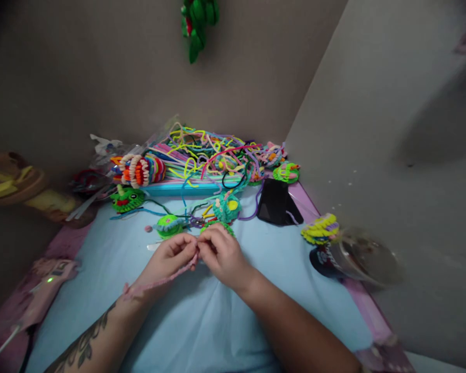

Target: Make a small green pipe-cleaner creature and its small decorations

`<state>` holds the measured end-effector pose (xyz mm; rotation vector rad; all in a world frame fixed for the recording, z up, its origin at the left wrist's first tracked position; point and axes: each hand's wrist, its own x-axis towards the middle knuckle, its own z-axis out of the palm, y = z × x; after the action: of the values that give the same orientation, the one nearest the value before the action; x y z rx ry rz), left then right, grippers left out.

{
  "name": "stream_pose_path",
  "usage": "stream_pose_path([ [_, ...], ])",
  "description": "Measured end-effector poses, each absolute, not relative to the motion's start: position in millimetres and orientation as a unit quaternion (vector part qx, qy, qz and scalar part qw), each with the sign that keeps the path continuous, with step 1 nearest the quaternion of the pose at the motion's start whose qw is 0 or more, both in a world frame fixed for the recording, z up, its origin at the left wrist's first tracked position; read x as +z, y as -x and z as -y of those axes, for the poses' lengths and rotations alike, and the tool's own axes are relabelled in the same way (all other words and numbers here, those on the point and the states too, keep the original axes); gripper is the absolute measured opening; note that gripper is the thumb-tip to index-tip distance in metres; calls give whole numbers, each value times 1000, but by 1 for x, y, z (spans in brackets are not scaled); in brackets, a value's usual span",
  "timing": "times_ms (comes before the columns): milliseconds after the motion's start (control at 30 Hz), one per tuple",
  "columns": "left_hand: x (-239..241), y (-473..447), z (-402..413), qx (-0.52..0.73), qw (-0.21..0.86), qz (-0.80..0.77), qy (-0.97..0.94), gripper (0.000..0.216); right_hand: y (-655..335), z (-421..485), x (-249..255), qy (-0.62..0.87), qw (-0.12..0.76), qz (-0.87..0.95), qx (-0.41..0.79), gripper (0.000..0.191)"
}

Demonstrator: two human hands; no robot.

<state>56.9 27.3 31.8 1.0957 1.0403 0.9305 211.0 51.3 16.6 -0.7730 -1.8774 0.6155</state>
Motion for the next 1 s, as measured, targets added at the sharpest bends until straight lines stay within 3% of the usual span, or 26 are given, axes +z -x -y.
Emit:
stream_pose_path([
  [100, 30, -57, -25, 421, 562, -491, -515, 32, -210, -51, 18, 331, 490, 756, 281, 9],
  [333, 23, -49, -21, 406, 173, -528, -725, 13, -209, -51, 17, 371, 473, 684, 414, 7],
  [500, 16, -45, -21, 367, 99, -489, -785, 14, -209, -52, 18, 398, 446, 680, 425, 9],
  [700, 25, -48, -22, 428, 189, -481, -741, 10, -209, -53, 25, 390, 411, 654, 502, 18],
  [900, 26, -50, -29, 469, 494, -471, -561, 15, -210, -51, 25, 290, 346, 528, 720, 31],
  [1000, 21, -51, -30, 482, 570, -441, -498, 25, -211, -51, 21, 265, 323, 472, 776, 33],
])
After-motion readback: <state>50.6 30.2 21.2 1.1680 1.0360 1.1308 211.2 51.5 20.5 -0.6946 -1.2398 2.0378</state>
